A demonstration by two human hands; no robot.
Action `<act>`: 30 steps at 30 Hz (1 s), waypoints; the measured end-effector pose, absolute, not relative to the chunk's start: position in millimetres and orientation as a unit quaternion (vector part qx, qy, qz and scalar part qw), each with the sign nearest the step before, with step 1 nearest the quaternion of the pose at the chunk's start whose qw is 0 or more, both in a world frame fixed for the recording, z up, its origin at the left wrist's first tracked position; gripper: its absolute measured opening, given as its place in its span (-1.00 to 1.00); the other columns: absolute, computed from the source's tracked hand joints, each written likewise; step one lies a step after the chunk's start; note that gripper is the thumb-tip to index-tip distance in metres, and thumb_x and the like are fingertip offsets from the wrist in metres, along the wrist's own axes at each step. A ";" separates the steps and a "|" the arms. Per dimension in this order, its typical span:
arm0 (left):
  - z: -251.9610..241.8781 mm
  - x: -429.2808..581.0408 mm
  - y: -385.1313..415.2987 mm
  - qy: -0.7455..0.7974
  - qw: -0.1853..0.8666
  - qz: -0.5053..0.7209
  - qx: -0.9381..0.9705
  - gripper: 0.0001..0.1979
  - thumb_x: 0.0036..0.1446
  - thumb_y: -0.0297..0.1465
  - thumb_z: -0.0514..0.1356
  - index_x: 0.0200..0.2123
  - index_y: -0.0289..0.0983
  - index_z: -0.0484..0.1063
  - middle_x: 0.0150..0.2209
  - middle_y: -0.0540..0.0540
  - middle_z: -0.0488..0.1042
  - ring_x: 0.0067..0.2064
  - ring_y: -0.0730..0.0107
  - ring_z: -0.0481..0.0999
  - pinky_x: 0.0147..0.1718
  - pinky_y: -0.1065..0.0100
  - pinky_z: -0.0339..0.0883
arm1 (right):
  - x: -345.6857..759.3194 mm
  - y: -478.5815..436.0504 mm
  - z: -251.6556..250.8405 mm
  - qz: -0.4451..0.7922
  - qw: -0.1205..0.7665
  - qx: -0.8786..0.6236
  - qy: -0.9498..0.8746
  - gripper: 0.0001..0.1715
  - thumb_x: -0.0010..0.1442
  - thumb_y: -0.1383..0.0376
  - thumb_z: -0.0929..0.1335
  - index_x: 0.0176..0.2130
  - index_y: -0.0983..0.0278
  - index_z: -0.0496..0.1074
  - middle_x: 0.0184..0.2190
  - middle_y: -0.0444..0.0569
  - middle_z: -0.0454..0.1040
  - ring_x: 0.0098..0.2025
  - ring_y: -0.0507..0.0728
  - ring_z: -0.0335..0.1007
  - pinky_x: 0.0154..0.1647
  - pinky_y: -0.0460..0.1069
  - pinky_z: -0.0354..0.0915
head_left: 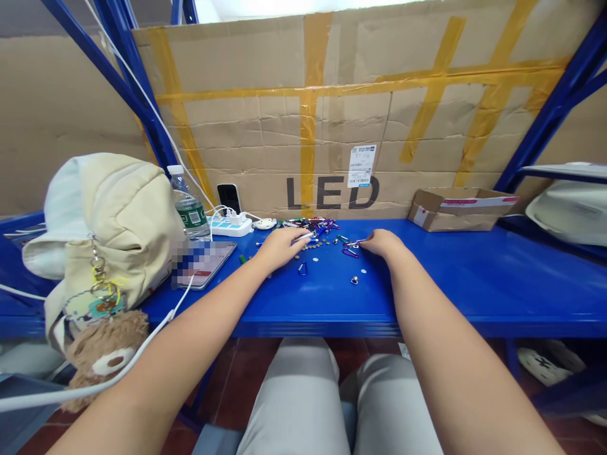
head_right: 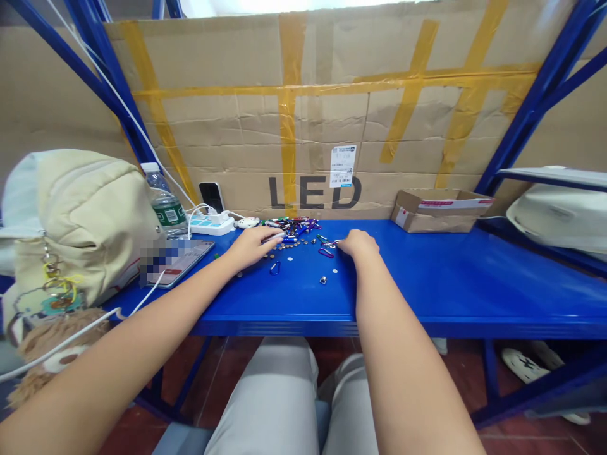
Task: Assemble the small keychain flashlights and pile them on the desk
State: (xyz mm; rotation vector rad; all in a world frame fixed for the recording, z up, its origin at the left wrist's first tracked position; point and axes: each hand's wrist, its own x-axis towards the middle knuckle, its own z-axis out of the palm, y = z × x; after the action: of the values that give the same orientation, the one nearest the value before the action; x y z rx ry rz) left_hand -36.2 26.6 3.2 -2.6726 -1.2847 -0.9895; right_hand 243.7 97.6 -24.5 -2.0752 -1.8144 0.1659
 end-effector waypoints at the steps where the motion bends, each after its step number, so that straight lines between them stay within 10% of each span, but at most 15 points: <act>1: 3.2 -36.5 26.6 -0.409 0.006 -0.317 -0.856 -0.70 0.18 -0.28 0.04 -0.10 -0.22 0.46 -0.10 -0.09 0.51 -0.07 0.25 0.47 -0.07 0.26 0.29 | 244.0 97.0 -24.8 0.051 0.174 -0.747 -0.640 -0.59 -0.04 0.05 0.40 -0.31 0.32 0.49 -0.34 0.19 0.48 -0.23 0.24 0.43 -0.27 0.05 0.29; 7: 4.0 -37.1 26.1 -0.407 -0.002 -0.308 -0.860 -0.71 0.17 -0.29 0.05 -0.11 -0.22 0.45 -0.12 -0.09 0.51 -0.09 0.25 0.47 -0.09 0.26 0.29 | 237.5 88.8 -18.2 0.026 0.118 -0.774 -0.622 -0.55 0.10 0.05 0.31 -0.24 0.38 0.46 -0.23 0.28 0.45 -0.14 0.29 0.39 -0.22 0.08 0.27; 16: 1.2 -33.0 23.9 -0.415 -0.056 -0.309 -0.854 -0.77 0.22 -0.32 -0.07 -0.18 -0.29 0.29 -0.31 -0.10 0.45 -0.29 0.33 0.43 -0.26 0.30 0.28 | 191.5 61.3 -0.1 0.062 0.392 -0.555 -0.731 -0.85 0.10 0.31 0.30 -0.29 0.34 0.39 -0.35 0.02 0.47 -0.29 0.08 0.37 -0.25 -0.06 0.24; 23: -4.1 -28.5 24.7 -0.435 -0.063 -0.284 -0.852 -0.75 0.19 -0.22 -0.02 -0.41 -0.27 0.24 -0.44 -0.03 0.36 -0.40 0.37 0.33 -0.41 0.35 0.19 | 152.7 37.3 -1.7 0.331 0.359 -0.385 -0.783 -0.69 0.05 0.35 0.33 -0.15 0.37 0.39 -0.46 -0.09 0.45 -0.46 -0.01 0.35 -0.46 -0.11 0.27; 30: -5.2 -29.0 25.5 -0.431 -0.096 -0.263 -0.858 -0.62 0.18 -0.10 -0.04 -0.47 -0.29 0.27 -0.49 -0.01 0.36 -0.44 0.40 0.31 -0.46 0.39 0.12 | 148.9 35.0 -6.1 0.325 0.335 -0.356 -0.810 -0.70 0.11 0.42 0.22 -0.11 0.36 0.33 -0.46 -0.09 0.46 -0.44 0.00 0.39 -0.39 -0.10 0.30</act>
State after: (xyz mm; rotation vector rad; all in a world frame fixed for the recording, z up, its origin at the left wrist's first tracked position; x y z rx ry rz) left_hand -29.0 25.5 -5.2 -2.8734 -1.4444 -0.8799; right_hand 148.9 35.0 -6.1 -0.9284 -2.1122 0.8470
